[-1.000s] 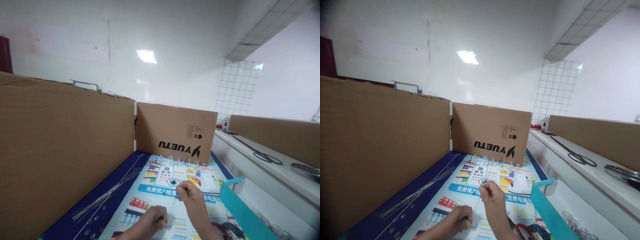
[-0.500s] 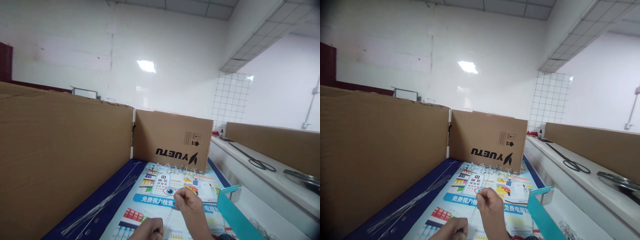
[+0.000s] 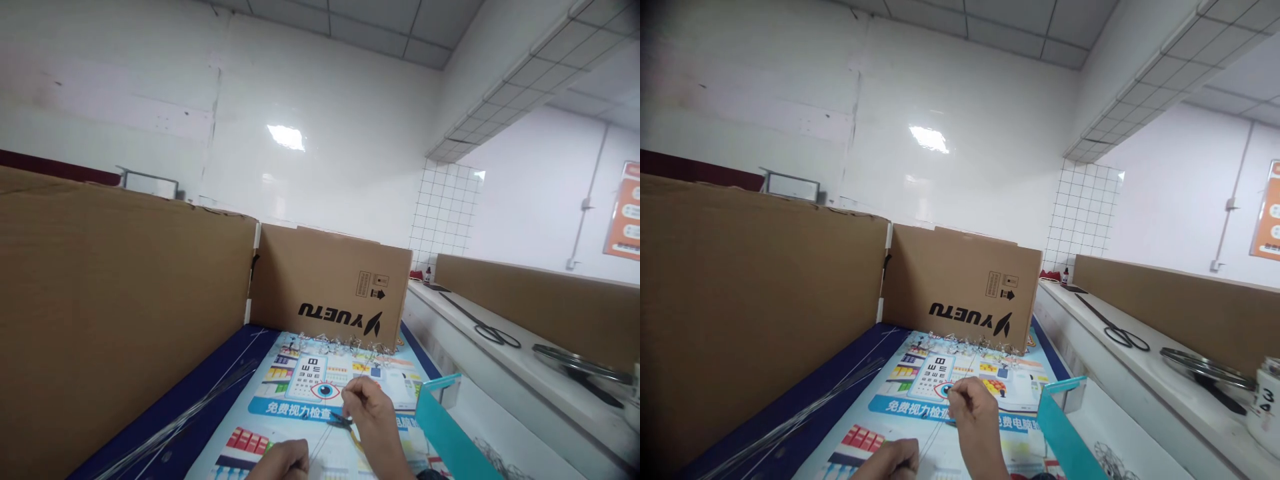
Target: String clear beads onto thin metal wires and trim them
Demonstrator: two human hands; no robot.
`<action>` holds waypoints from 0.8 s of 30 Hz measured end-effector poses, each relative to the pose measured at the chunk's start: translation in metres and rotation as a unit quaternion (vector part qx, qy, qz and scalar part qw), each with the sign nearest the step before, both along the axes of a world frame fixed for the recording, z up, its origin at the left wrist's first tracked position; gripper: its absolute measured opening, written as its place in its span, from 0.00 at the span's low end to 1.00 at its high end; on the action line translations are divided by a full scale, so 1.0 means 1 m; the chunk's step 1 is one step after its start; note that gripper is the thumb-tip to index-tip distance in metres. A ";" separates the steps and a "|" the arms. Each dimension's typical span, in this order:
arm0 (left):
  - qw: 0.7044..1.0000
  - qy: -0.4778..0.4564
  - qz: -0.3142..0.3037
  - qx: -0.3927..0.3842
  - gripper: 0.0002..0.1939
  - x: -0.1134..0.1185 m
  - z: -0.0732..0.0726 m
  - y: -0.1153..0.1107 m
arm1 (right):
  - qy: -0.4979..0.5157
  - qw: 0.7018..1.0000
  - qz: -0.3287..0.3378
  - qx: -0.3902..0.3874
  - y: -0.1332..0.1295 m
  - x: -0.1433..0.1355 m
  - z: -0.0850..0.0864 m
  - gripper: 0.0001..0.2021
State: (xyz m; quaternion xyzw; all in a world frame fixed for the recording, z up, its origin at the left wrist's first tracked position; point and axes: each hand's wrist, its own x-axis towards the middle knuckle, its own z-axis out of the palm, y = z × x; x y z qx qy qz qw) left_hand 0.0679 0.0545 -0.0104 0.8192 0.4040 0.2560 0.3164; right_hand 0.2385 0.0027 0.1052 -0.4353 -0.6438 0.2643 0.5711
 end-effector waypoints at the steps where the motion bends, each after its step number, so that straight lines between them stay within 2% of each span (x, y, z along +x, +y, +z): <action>1: 1.000 0.000 0.007 -0.002 0.05 0.000 0.002 -0.002 | 0.018 1.000 0.007 -0.012 -0.001 -0.001 0.001 0.06; 6: 1.000 0.026 0.005 0.005 0.04 -0.004 0.019 -0.010 | 0.077 0.995 0.038 -0.049 -0.011 -0.005 0.009 0.07; 9: 0.999 0.039 -0.019 -0.010 0.04 -0.007 0.031 -0.013 | 0.087 0.994 0.045 -0.053 -0.019 -0.007 0.016 0.08; 13: 0.997 -0.044 -0.052 -0.040 0.05 -0.004 0.045 -0.024 | 0.106 0.992 0.034 -0.053 -0.028 -0.009 0.020 0.09; 17: 0.982 -0.166 -0.072 -0.057 0.06 0.006 0.059 -0.041 | 0.142 0.988 0.032 -0.054 -0.031 -0.018 0.009 0.08; 19: 0.976 -0.204 -0.061 -0.045 0.10 0.010 0.066 -0.051 | 0.162 0.984 0.037 -0.059 -0.033 -0.025 0.001 0.09; 22: 0.970 -0.233 -0.025 -0.059 0.16 0.012 0.075 -0.064 | 0.185 0.980 0.038 -0.061 -0.039 -0.034 -0.008 0.09; 24: 0.967 -0.242 -0.016 -0.082 0.16 0.012 0.081 -0.072 | 0.189 0.980 0.033 -0.048 -0.045 -0.036 -0.010 0.08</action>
